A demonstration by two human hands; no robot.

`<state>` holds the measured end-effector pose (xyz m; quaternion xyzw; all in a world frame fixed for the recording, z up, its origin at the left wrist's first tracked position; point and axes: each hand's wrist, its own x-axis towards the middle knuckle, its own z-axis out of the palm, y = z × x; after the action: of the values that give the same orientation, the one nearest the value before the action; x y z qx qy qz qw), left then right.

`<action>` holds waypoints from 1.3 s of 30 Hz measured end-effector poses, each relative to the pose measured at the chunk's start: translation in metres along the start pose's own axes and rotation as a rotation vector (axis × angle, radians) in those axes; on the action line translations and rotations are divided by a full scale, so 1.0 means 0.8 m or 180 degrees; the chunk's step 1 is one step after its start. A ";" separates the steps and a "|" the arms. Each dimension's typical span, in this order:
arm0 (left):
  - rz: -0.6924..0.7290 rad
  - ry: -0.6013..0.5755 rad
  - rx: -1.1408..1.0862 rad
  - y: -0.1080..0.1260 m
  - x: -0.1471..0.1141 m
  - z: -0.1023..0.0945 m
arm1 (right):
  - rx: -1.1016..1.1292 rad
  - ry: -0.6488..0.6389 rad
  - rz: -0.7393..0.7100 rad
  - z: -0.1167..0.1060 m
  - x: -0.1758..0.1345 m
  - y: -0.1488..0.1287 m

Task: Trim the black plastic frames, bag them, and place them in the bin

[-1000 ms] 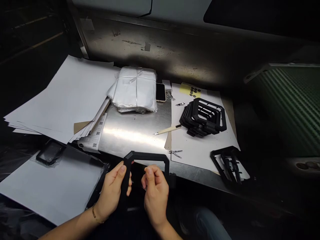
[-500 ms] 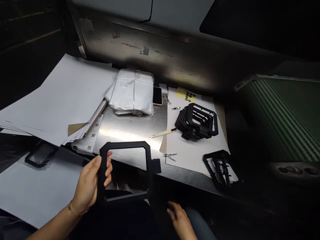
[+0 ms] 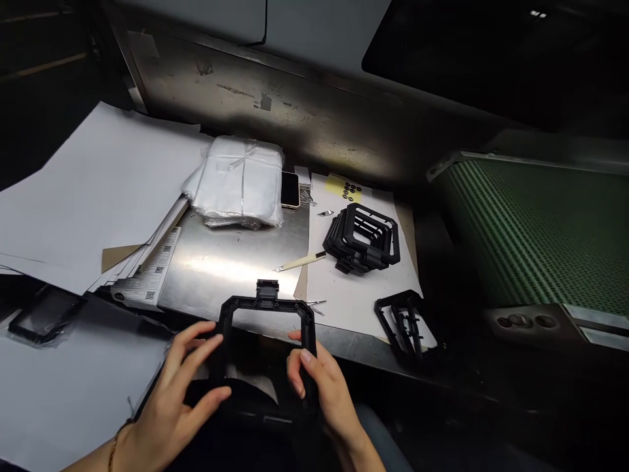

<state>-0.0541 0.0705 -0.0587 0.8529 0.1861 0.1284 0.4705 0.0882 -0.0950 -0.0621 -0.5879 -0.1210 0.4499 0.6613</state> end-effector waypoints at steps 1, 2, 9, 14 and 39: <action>-0.0511 0.0114 -0.0248 -0.002 0.003 -0.006 | -0.0048 -0.0198 0.0012 -0.009 0.002 -0.003; -0.0908 0.0082 -0.0534 -0.002 0.009 -0.013 | -0.0119 -0.0449 0.0058 -0.017 0.006 -0.007; -0.1356 -0.2558 -0.0832 0.015 0.061 -0.045 | -0.1028 -0.2655 0.0715 -0.032 0.047 -0.052; -0.1663 -0.3348 -0.1136 -0.006 0.042 -0.038 | -0.1393 -0.2904 0.0717 -0.022 0.056 -0.052; -0.1793 -0.1239 -0.3713 0.036 0.015 -0.009 | -0.1155 0.1469 -0.0775 -0.057 0.022 -0.031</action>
<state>-0.0402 0.0669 -0.0299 0.3858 0.2135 -0.0757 0.8944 0.1412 -0.1103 -0.0591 -0.7640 -0.1155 0.1934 0.6047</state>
